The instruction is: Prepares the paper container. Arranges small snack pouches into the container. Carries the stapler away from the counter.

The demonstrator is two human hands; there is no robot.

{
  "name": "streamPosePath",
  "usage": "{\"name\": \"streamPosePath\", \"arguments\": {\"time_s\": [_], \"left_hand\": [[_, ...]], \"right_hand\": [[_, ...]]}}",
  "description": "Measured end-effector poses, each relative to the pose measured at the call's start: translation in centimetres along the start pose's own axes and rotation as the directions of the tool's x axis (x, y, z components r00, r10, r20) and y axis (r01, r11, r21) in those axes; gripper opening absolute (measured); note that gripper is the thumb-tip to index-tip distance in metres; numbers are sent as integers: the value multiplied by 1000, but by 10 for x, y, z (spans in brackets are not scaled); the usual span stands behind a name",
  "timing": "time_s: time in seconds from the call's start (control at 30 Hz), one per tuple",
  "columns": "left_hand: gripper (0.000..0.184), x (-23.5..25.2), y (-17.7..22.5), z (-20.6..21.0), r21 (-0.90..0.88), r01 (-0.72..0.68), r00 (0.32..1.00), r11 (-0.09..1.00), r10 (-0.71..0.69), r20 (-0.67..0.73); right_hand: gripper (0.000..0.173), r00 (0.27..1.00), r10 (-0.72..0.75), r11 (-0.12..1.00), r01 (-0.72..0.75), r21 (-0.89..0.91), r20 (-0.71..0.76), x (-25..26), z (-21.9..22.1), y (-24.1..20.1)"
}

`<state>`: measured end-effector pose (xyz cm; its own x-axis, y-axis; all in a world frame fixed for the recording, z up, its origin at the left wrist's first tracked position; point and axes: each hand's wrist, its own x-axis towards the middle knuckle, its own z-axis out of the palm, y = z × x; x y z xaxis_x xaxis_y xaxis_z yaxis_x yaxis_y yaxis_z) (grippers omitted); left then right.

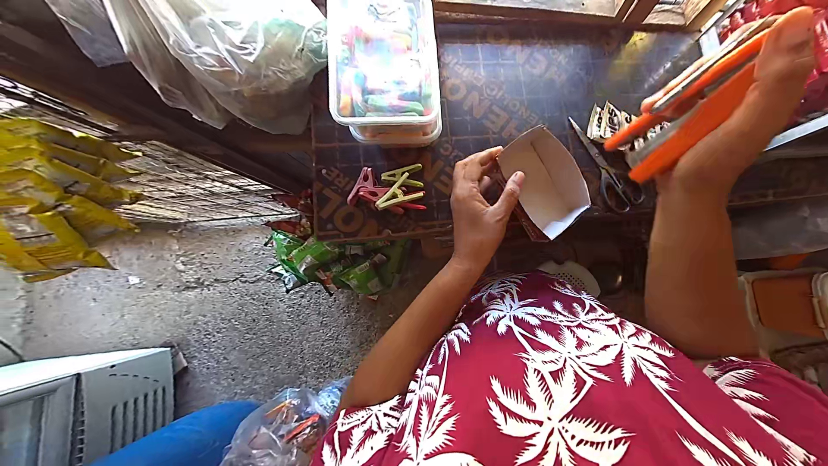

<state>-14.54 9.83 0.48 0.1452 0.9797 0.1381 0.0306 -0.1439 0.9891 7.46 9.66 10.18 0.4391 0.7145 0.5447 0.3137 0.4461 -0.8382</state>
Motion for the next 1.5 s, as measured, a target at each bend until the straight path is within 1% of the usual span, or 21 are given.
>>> {"name": "streamPosePath", "arguments": {"time_s": [0.07,0.1,0.17,0.27,0.33,0.43,0.5,0.57,0.63,0.7,0.77,0.87,0.93,1.0,1.1,1.13,1.2,1.27,1.37,1.43,1.5], "left_hand": [[61,-1,1,-7,136,-98,995,986,98,5],[70,-1,2,-11,185,-144,990,972,141,27],[87,2,2,-21,206,-245,966,947,222,130],[113,18,-3,-32,132,-333,881,934,258,396],[118,30,-5,-35,197,-418,814,887,269,514],[120,48,4,-36,357,-584,700,729,229,677],[127,66,18,-32,395,-722,568,568,161,807],[135,84,39,-20,384,-802,429,458,-7,903],[136,98,51,-4,351,-838,315,418,-154,936],[121,108,52,5,338,-850,276,404,-204,939],[104,109,48,4,372,-844,323,387,-187,928],[89,98,44,-4,521,-763,494,383,-175,852],[102,88,44,-11,638,-682,616,357,-190,764],[129,79,41,-23,695,-611,686,379,-184,704],[139,75,31,-39,655,-579,693,485,-131,709],[137,76,27,-43,638,-571,687,516,-125,716],[121,79,19,-47,604,-559,700,568,-67,711],[110,79,14,-47,598,-567,725,567,-2,689],[106,72,16,-47,653,-524,787,546,17,617],[112,67,13,-47,663,-506,813,552,47,581],[121,65,10,-48,612,-507,805,607,80,588]], "right_hand": [[31,972,155,982,-132,-135,177,-7,-29,-9],[33,927,253,961,-208,-182,276,-14,-42,-14],[42,787,459,888,-389,-244,412,-37,-64,-20],[64,558,711,700,-621,-353,428,-76,-83,-15],[69,452,782,613,-684,-395,430,-94,-84,-3],[75,417,797,598,-646,-474,437,-102,-70,9],[71,438,788,612,-627,-482,433,-102,-61,12],[65,455,781,623,-616,-482,427,-99,-59,10],[59,482,775,632,-592,-500,409,-94,-64,6],[55,515,770,636,-569,-521,376,-90,-73,2],[49,554,769,627,-558,-543,318,-86,-83,-1],[37,623,756,577,-491,-652,199,-77,-97,-4],[37,657,745,499,-436,-749,114,-69,-102,-6],[39,683,730,415,-416,-809,24,-61,-103,-5],[39,649,755,254,-418,-872,-91,-46,-103,0],[41,626,772,191,-399,-897,-114,-41,-106,5],[44,613,784,122,-312,-942,-102,-32,-115,21],[44,636,771,154,-205,-967,-13,-28,-126,37],[39,690,714,256,-105,-961,115,-25,-129,46],[38,696,705,262,-79,-962,135,-24,-122,40],[39,715,684,249,-42,-968,146,-19,-115,28]]}}
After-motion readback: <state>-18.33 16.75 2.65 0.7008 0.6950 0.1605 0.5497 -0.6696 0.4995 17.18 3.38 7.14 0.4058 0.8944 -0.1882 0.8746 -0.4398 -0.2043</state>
